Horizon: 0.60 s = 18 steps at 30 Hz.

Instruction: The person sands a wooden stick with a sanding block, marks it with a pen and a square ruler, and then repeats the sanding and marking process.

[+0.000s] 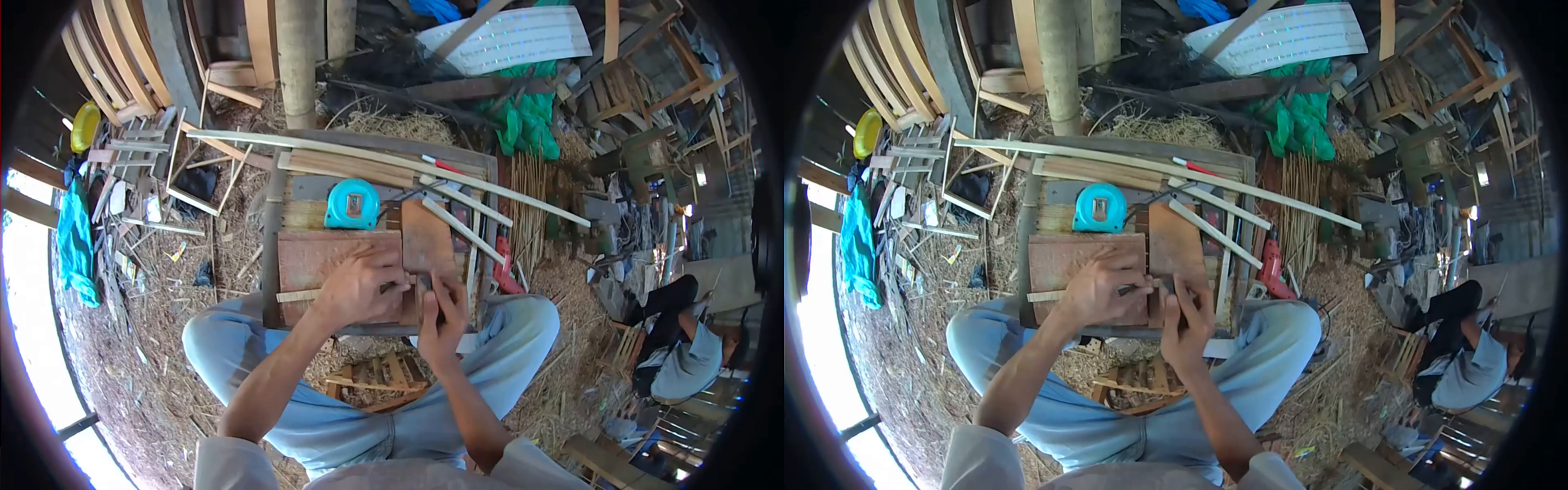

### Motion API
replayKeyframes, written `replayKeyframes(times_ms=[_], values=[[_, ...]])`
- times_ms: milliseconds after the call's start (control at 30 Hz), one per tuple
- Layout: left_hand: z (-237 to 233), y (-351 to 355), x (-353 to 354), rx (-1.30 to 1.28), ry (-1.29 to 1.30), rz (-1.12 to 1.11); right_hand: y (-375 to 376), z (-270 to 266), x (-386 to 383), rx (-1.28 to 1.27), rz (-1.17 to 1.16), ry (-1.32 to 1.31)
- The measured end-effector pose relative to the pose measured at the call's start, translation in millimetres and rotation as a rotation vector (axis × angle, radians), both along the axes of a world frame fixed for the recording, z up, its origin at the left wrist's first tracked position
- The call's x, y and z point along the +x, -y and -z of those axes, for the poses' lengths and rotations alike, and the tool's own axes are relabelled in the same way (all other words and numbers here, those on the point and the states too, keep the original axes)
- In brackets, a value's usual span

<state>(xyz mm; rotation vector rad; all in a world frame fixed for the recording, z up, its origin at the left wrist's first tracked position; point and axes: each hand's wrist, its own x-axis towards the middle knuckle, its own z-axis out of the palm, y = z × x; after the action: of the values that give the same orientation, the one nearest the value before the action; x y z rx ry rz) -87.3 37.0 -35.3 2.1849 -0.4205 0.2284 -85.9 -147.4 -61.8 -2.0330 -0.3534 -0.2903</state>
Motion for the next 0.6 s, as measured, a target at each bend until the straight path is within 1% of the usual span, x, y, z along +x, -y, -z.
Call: replayKeyframes(times_ms=[67,100,133,233,267,300,333,367,433,467,533,600], values=[[-2,0,-2,0.084,-0.041,0.039,-7,-6,6,-0.018,0.059,0.009],[0,-1,0,0.082,-0.048,0.053,-19,-15,33,0.001,-0.016,-0.027],[1,-2,0,0.046,-0.075,0.044,-23,-20,44,0.020,-0.095,-0.067],[-2,0,-4,0.019,-0.085,0.037,-6,-9,22,-0.042,-0.053,-0.049],[-3,-1,-4,0.030,-0.078,0.051,0,-6,2,-0.033,-0.059,-0.037],[-3,-3,-2,0.036,-0.065,0.037,10,-1,-23,-0.032,-0.019,-0.055],[-2,-2,-1,0.031,-0.074,0.030,14,-2,-33,-0.038,0.019,-0.079],[0,0,-2,0.024,-0.095,0.039,13,5,-27,-0.042,0.019,-0.085],[-2,0,-3,0.011,-0.104,0.038,-5,11,-2,-0.012,0.093,0.036],[-3,0,-3,-0.007,-0.105,0.019,-12,3,17,-0.014,0.111,0.024],[-2,0,-4,0.010,-0.085,0.048,-28,-22,50,0.008,-0.033,-0.046],[-2,-2,-1,0.016,-0.070,0.042,-14,-11,32,0.045,-0.039,-0.019]])
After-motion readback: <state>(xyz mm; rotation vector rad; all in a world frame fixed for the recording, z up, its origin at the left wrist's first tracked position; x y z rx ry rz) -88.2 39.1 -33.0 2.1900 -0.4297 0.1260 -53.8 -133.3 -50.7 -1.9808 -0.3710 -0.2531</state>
